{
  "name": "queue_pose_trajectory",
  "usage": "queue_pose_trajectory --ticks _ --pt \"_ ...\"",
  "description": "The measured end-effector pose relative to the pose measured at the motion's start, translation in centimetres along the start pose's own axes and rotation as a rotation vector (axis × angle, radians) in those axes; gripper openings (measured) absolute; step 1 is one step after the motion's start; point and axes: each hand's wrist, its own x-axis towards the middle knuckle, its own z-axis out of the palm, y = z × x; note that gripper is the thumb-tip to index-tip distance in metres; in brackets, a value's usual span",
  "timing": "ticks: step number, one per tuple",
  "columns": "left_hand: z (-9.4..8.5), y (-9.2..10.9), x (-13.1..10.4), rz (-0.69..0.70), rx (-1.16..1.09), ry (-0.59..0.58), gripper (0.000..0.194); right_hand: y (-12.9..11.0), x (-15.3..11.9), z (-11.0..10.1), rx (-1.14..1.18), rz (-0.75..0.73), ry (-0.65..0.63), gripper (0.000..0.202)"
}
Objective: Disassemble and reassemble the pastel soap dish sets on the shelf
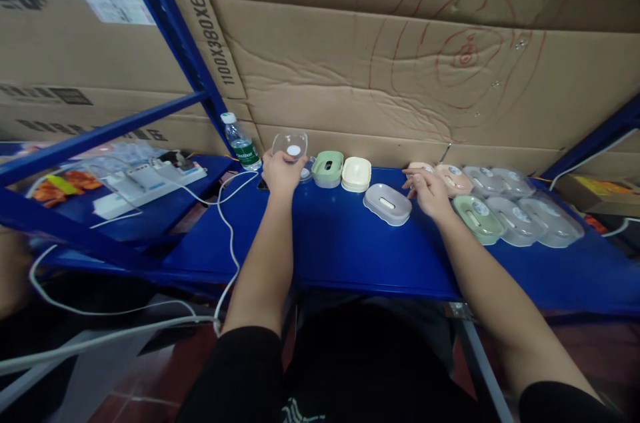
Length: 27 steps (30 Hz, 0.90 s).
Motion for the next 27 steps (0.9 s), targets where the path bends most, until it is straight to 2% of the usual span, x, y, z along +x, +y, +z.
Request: queue_pose_trajectory --ticks 4,7,12,19,22,25,27 --pt "0.9 -1.3 0.4 -0.103 0.116 -0.143 0.036 0.2 -0.1 0.0 -0.251 -0.064 -0.07 0.046" --pt "1.3 -1.3 0.2 -0.086 0.173 -0.232 0.039 0.2 0.1 0.1 -0.361 -0.082 -0.113 0.039" --pt "1.9 -1.2 -0.1 -0.027 0.207 -0.285 0.044 0.3 0.2 0.3 -0.423 -0.128 -0.235 0.04" --pt "2.0 -1.3 0.5 -0.105 0.109 -0.333 0.06 -0.2 0.0 0.5 -0.42 -0.167 -0.344 0.047" --pt "1.3 -0.8 0.5 -0.109 0.082 -0.296 0.056 -0.3 -0.2 0.5 -0.421 -0.141 -0.384 0.06" --pt "0.7 0.3 -0.2 -0.051 0.053 -0.149 0.049 -0.1 -0.4 0.6 -0.404 -0.141 -0.457 0.08" --pt "0.6 1.3 -1.1 0.047 0.032 -0.051 0.045 0.1 -0.5 0.6 -0.375 -0.166 -0.514 0.09"
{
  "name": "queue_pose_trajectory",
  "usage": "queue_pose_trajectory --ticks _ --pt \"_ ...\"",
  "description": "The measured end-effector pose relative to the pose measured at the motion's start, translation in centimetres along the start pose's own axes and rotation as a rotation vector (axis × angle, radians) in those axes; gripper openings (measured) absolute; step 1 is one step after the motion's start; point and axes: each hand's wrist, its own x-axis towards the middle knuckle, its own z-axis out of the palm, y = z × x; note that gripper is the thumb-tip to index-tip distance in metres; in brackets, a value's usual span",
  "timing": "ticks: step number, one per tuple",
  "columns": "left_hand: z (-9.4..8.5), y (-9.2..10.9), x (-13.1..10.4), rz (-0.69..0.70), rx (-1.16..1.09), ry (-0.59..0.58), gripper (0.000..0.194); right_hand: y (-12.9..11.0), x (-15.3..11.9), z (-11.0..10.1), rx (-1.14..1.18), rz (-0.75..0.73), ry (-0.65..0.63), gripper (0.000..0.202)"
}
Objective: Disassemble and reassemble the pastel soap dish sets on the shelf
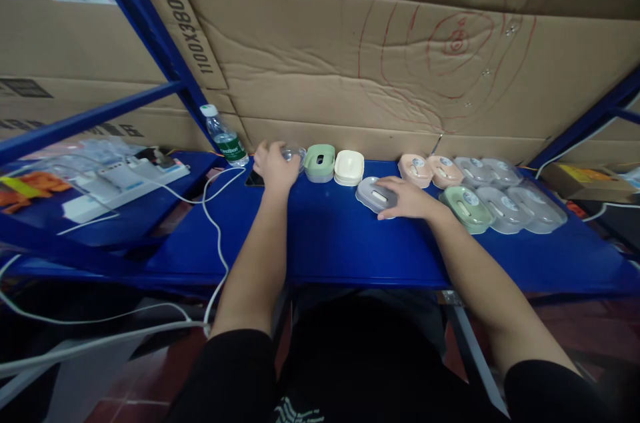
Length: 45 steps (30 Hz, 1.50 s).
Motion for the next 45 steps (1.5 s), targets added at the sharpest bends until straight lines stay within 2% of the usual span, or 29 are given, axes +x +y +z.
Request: queue_pose_trajectory --ticks 3,6,10,13,16,20,25,32,36,40,45 --pt "0.4 2.0 -1.8 0.207 -0.041 0.018 0.037 -0.1 0.1 0.1 0.01 -0.054 -0.038 0.087" --pt "1.2 4.0 -4.2 0.474 -0.138 -0.109 0.034 -0.6 0.3 0.1 0.018 -0.079 -0.027 0.072" --pt "2.4 5.7 -7.3 0.81 -0.228 -0.334 0.054 -0.9 0.4 -0.2 0.101 -0.026 0.059 0.059" --pt "3.1 6.1 -8.7 0.893 -0.258 -0.445 0.068 -0.7 0.3 -0.4 0.225 0.037 0.103 0.055" --pt "3.9 5.9 -9.1 0.874 -0.359 -0.502 0.083 -0.6 0.3 -0.6 0.352 0.061 0.138 0.052" --pt "4.9 5.6 -9.1 0.697 -0.533 -0.584 0.106 -1.0 0.3 -0.5 0.404 -0.002 0.178 0.052" --pt "5.5 5.6 -9.0 0.509 -0.642 -0.654 0.103 -1.6 0.3 -0.3 0.425 -0.04 0.22 0.049" --pt "6.1 5.7 -8.8 0.39 -0.758 -0.695 0.096 -1.0 0.3 0.2 0.521 0.011 0.305 0.043" --pt "5.6 6.0 -8.7 0.34 -0.806 -0.736 0.097 -0.4 0.5 0.5 0.535 0.071 0.405 0.04" --pt "5.2 6.1 -8.9 0.309 -0.753 -0.786 0.105 0.4 0.7 0.5 0.584 0.173 0.519 0.036" --pt "4.9 6.0 -9.5 0.443 -0.641 -0.874 0.109 0.8 0.8 0.8 0.686 0.232 0.502 0.037"
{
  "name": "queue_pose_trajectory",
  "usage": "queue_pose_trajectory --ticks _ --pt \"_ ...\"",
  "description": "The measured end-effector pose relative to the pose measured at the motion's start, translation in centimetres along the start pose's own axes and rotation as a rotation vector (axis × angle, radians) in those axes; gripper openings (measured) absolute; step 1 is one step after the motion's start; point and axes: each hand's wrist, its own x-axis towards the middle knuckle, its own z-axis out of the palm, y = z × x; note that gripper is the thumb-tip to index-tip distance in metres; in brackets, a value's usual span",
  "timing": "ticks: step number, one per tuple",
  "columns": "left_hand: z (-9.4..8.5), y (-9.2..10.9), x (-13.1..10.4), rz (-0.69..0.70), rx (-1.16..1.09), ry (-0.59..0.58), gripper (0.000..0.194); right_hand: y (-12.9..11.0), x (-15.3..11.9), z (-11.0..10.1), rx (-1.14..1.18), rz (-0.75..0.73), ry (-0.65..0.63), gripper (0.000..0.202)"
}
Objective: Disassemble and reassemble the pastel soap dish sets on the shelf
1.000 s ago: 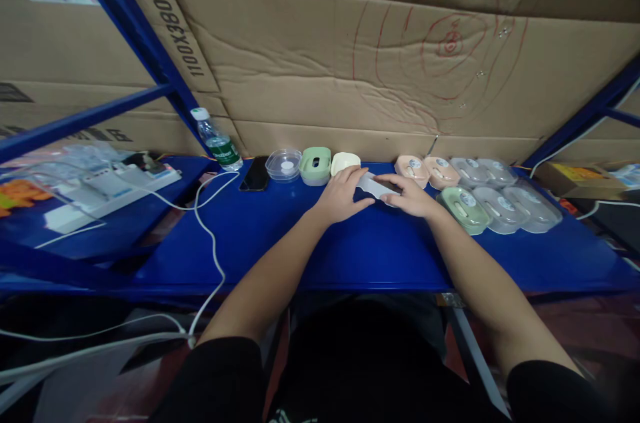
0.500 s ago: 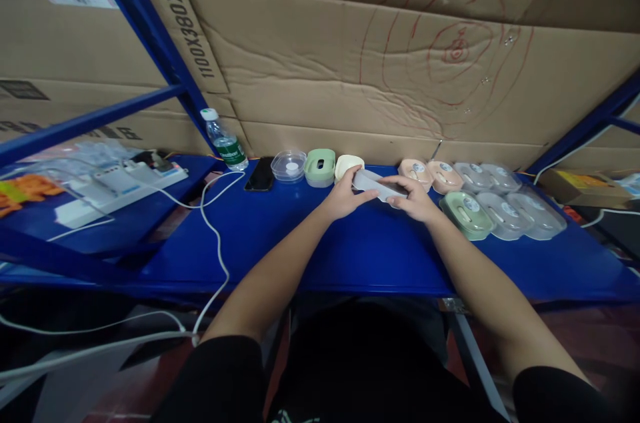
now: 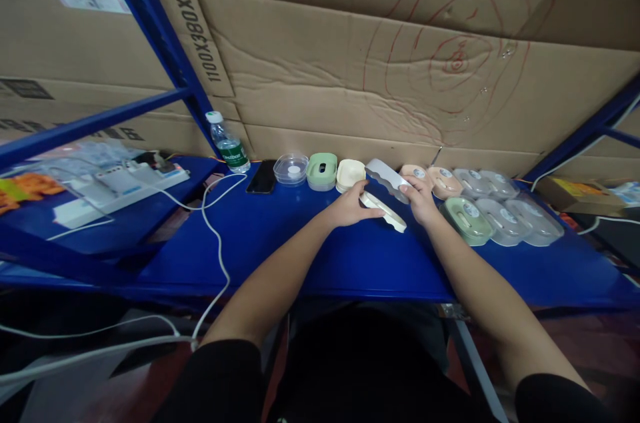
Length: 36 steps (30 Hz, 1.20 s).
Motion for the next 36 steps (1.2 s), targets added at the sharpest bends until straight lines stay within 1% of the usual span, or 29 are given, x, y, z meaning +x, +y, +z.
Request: queue_pose_trajectory --ticks 4,6,9,12,15,17,19,22,24,25,26,28,30,32,34,36 --pt "-0.3 0.8 -0.6 0.018 0.277 -0.17 0.111 0.0 -0.1 0.5 0.069 0.031 0.017 0.047" --pt "-0.5 1.2 -0.8 0.011 0.418 -0.231 0.105 0.0 0.0 0.7 0.107 0.046 0.042 0.051" --pt "-0.7 1.8 -1.1 0.008 0.563 -0.266 0.09 -0.3 0.1 0.8 0.15 0.085 0.073 0.055" --pt "-1.0 2.3 -1.3 0.023 0.606 -0.271 0.087 -0.9 0.2 0.9 0.227 0.123 0.109 0.059" --pt "-1.7 2.3 -1.2 0.011 0.602 -0.232 0.085 -1.7 0.4 0.9 0.312 0.153 0.138 0.061" --pt "-2.2 2.0 -1.0 0.002 0.599 -0.172 0.076 -2.1 0.5 0.9 0.344 0.175 0.143 0.061" --pt "-2.7 1.5 -0.8 0.04 0.611 -0.08 0.062 -2.3 0.5 0.7 0.364 0.194 0.142 0.06" --pt "-3.4 0.9 -0.5 0.152 0.65 0.11 0.043 -2.7 0.4 0.4 0.391 0.225 0.11 0.061" --pt "-3.9 0.9 -0.4 0.198 0.668 0.222 0.041 -2.9 0.4 0.2 0.405 0.264 0.056 0.063" --pt "-4.0 0.9 -0.4 0.213 0.674 0.255 0.043 -2.9 0.3 0.1 0.409 0.295 0.02 0.065" --pt "-4.2 1.0 -0.5 0.23 0.677 0.266 0.045 -2.9 0.3 0.0 0.41 0.334 -0.021 0.067" --pt "-4.5 1.2 -0.5 0.277 0.675 0.235 0.049 -2.9 0.3 -0.2 0.411 0.434 -0.111 0.074" --pt "-4.6 1.3 -0.6 0.326 0.663 0.183 0.049 -2.8 0.3 -0.3 0.42 0.532 -0.202 0.08" --pt "-4.6 1.5 -0.6 0.37 0.652 0.169 0.047 -2.8 0.2 -0.3 0.441 0.607 -0.275 0.086" --pt "-4.5 1.7 -0.7 0.414 0.654 0.184 0.049 -3.0 0.2 -0.3 0.46 0.653 -0.31 0.089" --pt "-4.4 2.1 -0.8 0.454 0.686 0.183 0.052 -3.1 0.2 -0.3 0.469 0.68 -0.31 0.092"
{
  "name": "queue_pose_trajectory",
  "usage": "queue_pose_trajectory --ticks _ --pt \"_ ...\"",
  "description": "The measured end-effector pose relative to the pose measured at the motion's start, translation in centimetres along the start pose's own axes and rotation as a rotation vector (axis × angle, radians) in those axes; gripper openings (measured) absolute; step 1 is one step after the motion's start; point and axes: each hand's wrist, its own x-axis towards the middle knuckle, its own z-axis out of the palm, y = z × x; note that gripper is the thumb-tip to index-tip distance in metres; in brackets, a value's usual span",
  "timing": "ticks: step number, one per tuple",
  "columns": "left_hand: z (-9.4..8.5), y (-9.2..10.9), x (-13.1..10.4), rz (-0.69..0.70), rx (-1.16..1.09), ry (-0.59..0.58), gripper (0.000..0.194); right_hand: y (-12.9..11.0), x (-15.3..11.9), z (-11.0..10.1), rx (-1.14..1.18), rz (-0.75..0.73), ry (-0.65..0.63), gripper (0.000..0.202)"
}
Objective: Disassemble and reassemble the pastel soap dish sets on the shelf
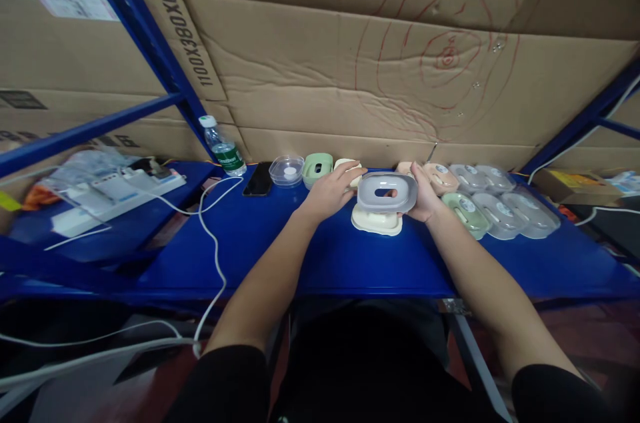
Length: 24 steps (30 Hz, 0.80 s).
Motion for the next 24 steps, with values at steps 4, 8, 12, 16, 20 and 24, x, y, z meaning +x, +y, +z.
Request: queue_pose_trajectory --ticks 4,8,12,16,20,24 --pt "-0.6 0.7 0.1 0.061 0.114 -0.062 0.044 -0.1 0.0 -0.2 -0.03 0.026 0.067 0.093" --pt "-0.6 0.9 0.2 0.069 0.152 -0.159 0.029 0.1 0.2 -0.3 -0.101 -0.016 0.169 0.094" --pt "0.0 0.7 0.3 0.053 0.094 -0.2 0.021 -0.1 -0.1 0.0 -0.121 -0.035 0.189 0.097" --pt "0.0 -0.6 0.3 -0.023 0.032 -0.075 0.009 -0.6 -0.3 0.1 -0.093 -0.071 0.156 0.1" --pt "-0.8 -2.5 0.0 -0.269 0.066 0.164 0.011 -1.0 0.1 -0.1 -0.037 -0.151 0.26 0.091" --pt "-1.2 -4.2 -0.3 -0.543 0.104 0.284 0.016 -0.5 0.8 -0.8 -0.128 -0.188 0.338 0.076"
